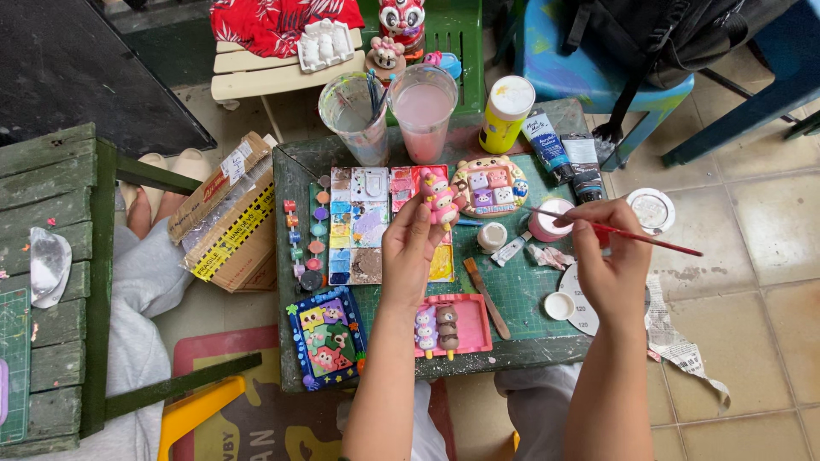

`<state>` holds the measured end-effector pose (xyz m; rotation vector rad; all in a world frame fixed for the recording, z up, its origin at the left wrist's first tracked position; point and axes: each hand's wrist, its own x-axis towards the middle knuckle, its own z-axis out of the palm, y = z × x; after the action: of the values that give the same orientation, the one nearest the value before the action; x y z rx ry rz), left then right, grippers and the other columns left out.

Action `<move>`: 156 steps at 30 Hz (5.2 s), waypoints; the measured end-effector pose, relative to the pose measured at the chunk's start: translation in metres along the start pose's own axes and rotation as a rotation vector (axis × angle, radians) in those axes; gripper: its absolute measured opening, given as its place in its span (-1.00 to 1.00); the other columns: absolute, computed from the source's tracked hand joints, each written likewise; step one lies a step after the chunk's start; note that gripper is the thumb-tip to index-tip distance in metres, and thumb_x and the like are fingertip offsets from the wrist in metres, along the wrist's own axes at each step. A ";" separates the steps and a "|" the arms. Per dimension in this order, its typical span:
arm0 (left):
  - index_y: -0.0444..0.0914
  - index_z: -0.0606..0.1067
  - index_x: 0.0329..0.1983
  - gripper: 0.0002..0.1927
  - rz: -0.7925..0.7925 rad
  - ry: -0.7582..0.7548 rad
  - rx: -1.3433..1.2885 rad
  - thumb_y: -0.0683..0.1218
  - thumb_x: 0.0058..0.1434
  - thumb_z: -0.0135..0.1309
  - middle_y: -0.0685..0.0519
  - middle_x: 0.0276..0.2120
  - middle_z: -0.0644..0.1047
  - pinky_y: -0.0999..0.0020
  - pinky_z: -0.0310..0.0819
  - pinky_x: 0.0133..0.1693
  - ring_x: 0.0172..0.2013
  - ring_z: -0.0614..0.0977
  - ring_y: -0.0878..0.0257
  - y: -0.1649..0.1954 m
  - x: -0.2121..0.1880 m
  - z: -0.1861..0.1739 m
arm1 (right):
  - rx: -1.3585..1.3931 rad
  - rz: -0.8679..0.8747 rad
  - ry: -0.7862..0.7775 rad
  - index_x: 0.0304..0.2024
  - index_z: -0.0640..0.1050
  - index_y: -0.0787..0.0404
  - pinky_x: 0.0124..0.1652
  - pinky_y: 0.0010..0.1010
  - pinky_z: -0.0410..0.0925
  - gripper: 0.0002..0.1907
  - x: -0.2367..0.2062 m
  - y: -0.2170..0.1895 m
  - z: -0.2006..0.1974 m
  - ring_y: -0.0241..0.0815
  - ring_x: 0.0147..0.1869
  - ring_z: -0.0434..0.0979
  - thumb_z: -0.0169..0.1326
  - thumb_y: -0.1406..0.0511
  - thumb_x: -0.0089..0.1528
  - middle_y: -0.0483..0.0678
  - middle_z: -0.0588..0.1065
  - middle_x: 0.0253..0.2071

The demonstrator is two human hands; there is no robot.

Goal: The person sits on the floor at a low table and paints a small pink clay figurine with a fine brush, holding the figurine in one hand while applying paint. They dip the brush into paint and a water cup between strokes and rotate the figurine to reach different sides.

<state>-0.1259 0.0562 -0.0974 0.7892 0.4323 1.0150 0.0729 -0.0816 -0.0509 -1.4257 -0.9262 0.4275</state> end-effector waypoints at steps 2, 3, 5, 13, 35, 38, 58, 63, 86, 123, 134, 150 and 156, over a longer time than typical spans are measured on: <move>-0.42 0.35 0.35 -0.54 -0.007 -0.009 -0.001 -0.05 0.51 -0.06 -0.17 0.17 0.52 0.13 0.50 0.23 0.15 0.61 0.04 -0.001 -0.001 0.001 | -0.236 -0.029 -0.050 -0.18 0.48 0.35 -0.11 -0.49 0.42 -0.96 0.001 -0.003 0.002 -0.25 -0.12 0.57 0.05 0.46 0.32 0.02 0.54 -0.17; -0.42 0.35 0.35 -0.54 -0.010 -0.013 -0.001 -0.05 0.51 -0.06 -0.16 0.17 0.52 0.14 0.49 0.23 0.15 0.61 0.04 -0.001 -0.001 0.001 | -0.276 -0.064 -0.093 -0.19 0.49 0.35 -0.10 -0.46 0.41 -0.95 0.003 -0.005 0.004 -0.22 -0.11 0.58 0.07 0.46 0.29 0.02 0.53 -0.19; -0.43 0.35 0.35 -0.54 -0.004 -0.008 -0.012 -0.05 0.51 -0.05 -0.17 0.16 0.52 0.13 0.50 0.23 0.15 0.60 0.04 -0.001 0.000 0.002 | -0.358 -0.128 -0.176 -0.22 0.51 0.34 -0.09 -0.41 0.39 -0.92 0.005 -0.007 0.008 -0.17 -0.10 0.58 0.13 0.46 0.23 0.03 0.53 -0.22; -0.42 0.31 0.38 -0.52 -0.019 -0.042 -0.043 -0.03 0.53 -0.09 -0.20 0.20 0.50 0.12 0.49 0.24 0.19 0.59 -0.02 0.003 -0.001 0.010 | -0.472 -0.048 -0.320 -0.24 0.57 0.26 -0.25 -0.28 0.40 -0.86 0.008 -0.004 0.019 -0.04 -0.19 0.53 0.22 0.42 0.13 0.04 0.50 -0.28; -0.42 0.34 0.36 -0.54 -0.003 -0.033 -0.058 -0.04 0.53 -0.08 -0.20 0.19 0.51 0.10 0.48 0.25 0.18 0.59 0.01 0.007 -0.006 0.013 | -0.590 -0.045 -0.335 -0.24 0.60 0.24 -0.22 -0.21 0.39 -0.84 0.007 0.001 0.036 0.06 -0.24 0.57 0.24 0.41 0.11 0.09 0.55 -0.32; -0.42 0.34 0.36 -0.54 -0.002 -0.033 -0.050 -0.03 0.53 -0.08 -0.19 0.19 0.51 0.11 0.48 0.25 0.18 0.59 0.01 0.008 -0.006 0.013 | -0.519 -0.048 -0.305 -0.24 0.57 0.31 -0.22 -0.28 0.42 -0.85 0.006 0.011 0.031 -0.04 -0.21 0.61 0.21 0.41 0.14 0.07 0.54 -0.30; -0.42 0.32 0.38 -0.53 -0.024 -0.063 -0.057 -0.03 0.54 -0.11 -0.22 0.22 0.50 0.13 0.49 0.25 0.19 0.58 -0.03 0.007 -0.004 0.016 | 0.623 0.381 -0.103 -0.20 0.52 0.39 -0.28 -0.40 0.40 -0.73 0.011 0.040 -0.016 -0.16 -0.30 0.57 -0.23 0.39 0.31 0.14 0.58 -0.33; -0.42 0.32 0.39 -0.53 -0.034 -0.085 -0.068 -0.03 0.55 -0.13 -0.23 0.23 0.50 0.12 0.48 0.25 0.20 0.58 -0.04 0.007 -0.004 0.016 | 0.176 0.239 -0.118 -0.20 0.49 0.37 -0.25 -0.49 0.41 -0.86 0.011 0.026 -0.001 -0.27 -0.20 0.60 -0.08 0.41 0.35 0.10 0.60 -0.24; -0.37 0.38 0.35 -0.54 -0.056 -0.080 -0.067 -0.04 0.50 0.03 -0.06 0.18 0.52 0.21 0.50 0.21 0.16 0.60 0.13 -0.004 -0.007 0.007 | 0.189 -0.049 -0.067 -0.09 0.40 0.37 0.03 -0.37 0.49 -0.91 -0.004 0.002 0.012 -0.22 -0.01 0.62 0.02 0.44 0.41 0.08 0.52 -0.08; -0.38 0.37 0.35 -0.52 -0.035 0.028 0.012 -0.05 0.46 0.08 -0.08 0.15 0.53 0.23 0.49 0.17 0.14 0.59 0.13 0.003 -0.004 0.014 | 0.204 0.206 -0.166 -0.14 0.46 0.40 -0.20 -0.43 0.35 -0.91 0.010 0.037 0.003 -0.26 -0.21 0.50 0.01 0.44 0.34 0.11 0.55 -0.23; -0.42 0.43 0.24 -0.53 -0.002 -0.093 0.162 0.00 0.42 0.14 -0.07 0.09 0.57 0.28 0.51 0.15 0.06 0.63 0.20 0.016 -0.016 0.039 | 0.821 0.029 -0.163 -0.14 0.42 0.36 -0.11 -0.24 0.40 -0.97 -0.010 0.001 -0.007 -0.02 -0.14 0.49 0.00 0.47 0.42 0.19 0.49 -0.24; -0.39 0.46 0.14 -0.59 -0.176 -0.262 0.108 -0.01 0.39 0.14 -0.02 0.05 0.59 0.25 0.65 0.08 -0.02 0.64 0.30 0.041 -0.034 0.058 | 0.460 -0.294 -0.027 -0.10 0.28 0.28 0.32 0.18 0.39 -0.83 -0.034 -0.048 0.016 0.29 0.14 0.62 0.03 0.41 0.47 0.23 0.51 -0.24; -0.42 0.46 0.15 -0.59 -0.186 -0.268 0.093 -0.02 0.43 0.15 -0.05 0.01 0.59 0.18 0.64 0.10 -0.09 0.63 0.29 0.044 -0.037 0.064 | 0.457 -0.281 -0.045 -0.04 0.26 0.26 0.30 0.23 0.39 -0.83 -0.037 -0.053 0.020 0.16 0.08 0.61 0.01 0.40 0.48 0.22 0.50 -0.21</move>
<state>-0.1270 0.0124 -0.0234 0.9369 0.3171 0.7086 0.0217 -0.1042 -0.0127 -0.8605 -0.9743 0.4277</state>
